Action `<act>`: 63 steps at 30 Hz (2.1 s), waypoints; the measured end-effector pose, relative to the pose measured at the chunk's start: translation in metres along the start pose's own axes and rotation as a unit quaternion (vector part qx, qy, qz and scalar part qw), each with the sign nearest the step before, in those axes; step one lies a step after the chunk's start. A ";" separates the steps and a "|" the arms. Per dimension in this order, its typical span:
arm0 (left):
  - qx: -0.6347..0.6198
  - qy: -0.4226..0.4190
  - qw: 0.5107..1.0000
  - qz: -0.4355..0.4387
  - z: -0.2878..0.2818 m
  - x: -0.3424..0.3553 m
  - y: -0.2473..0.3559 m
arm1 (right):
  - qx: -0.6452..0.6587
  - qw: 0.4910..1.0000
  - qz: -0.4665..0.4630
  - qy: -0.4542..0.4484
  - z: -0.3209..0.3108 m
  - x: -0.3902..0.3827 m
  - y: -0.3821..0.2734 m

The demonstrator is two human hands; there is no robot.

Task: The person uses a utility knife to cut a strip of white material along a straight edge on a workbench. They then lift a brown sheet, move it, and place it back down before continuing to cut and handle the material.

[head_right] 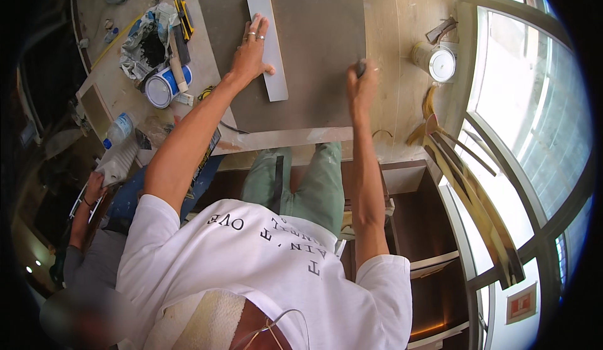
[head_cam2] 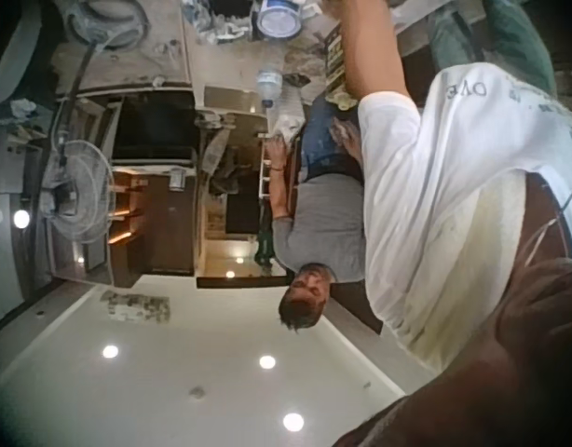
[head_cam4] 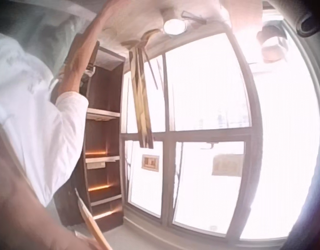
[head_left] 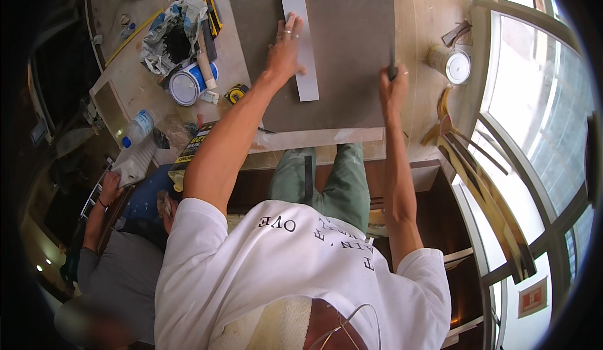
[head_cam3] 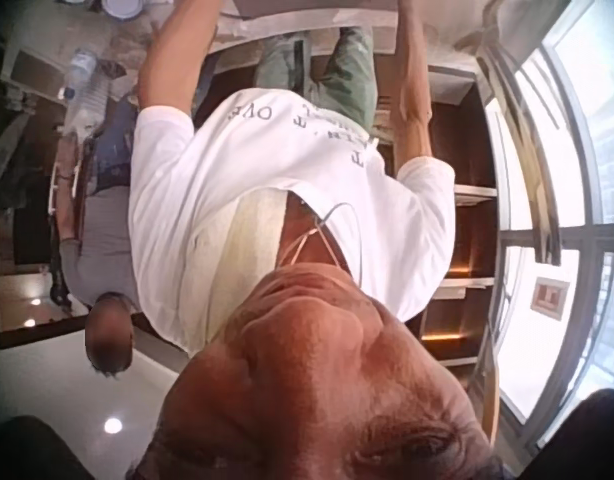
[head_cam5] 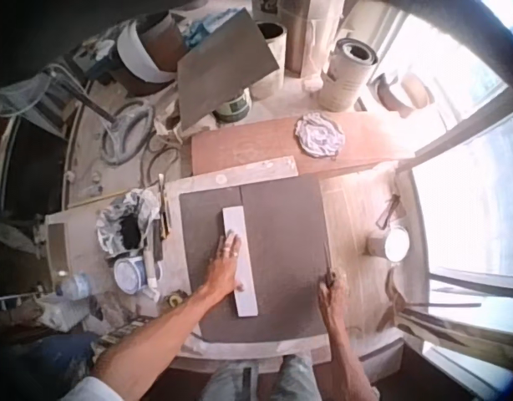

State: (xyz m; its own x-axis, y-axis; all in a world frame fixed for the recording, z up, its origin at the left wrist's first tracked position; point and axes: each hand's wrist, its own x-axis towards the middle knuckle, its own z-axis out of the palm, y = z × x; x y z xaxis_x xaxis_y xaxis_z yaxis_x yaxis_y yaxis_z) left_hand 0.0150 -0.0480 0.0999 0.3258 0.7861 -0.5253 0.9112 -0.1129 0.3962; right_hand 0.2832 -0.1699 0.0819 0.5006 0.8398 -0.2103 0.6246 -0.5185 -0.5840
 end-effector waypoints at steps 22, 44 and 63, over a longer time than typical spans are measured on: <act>0.008 -0.030 0.999 -0.017 -0.015 0.000 0.010 | 0.217 0.960 0.112 -0.137 -0.077 0.026 -0.096; 0.021 0.019 0.999 0.020 -0.003 -0.007 -0.001 | 0.268 0.941 0.208 -0.012 -0.042 -0.091 0.011; -0.238 0.104 0.936 -0.235 0.183 -0.286 0.140 | 0.212 0.934 0.038 -0.284 -0.156 0.063 0.147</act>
State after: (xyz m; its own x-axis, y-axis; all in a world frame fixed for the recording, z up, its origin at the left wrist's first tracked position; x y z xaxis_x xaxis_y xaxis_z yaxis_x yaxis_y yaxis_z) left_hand 0.0958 -0.3997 0.1673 -0.1850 0.7877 -0.5877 0.7092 0.5210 0.4750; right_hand 0.5005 -0.2184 0.1049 0.0595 0.8152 -0.5761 0.2465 -0.5713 -0.7829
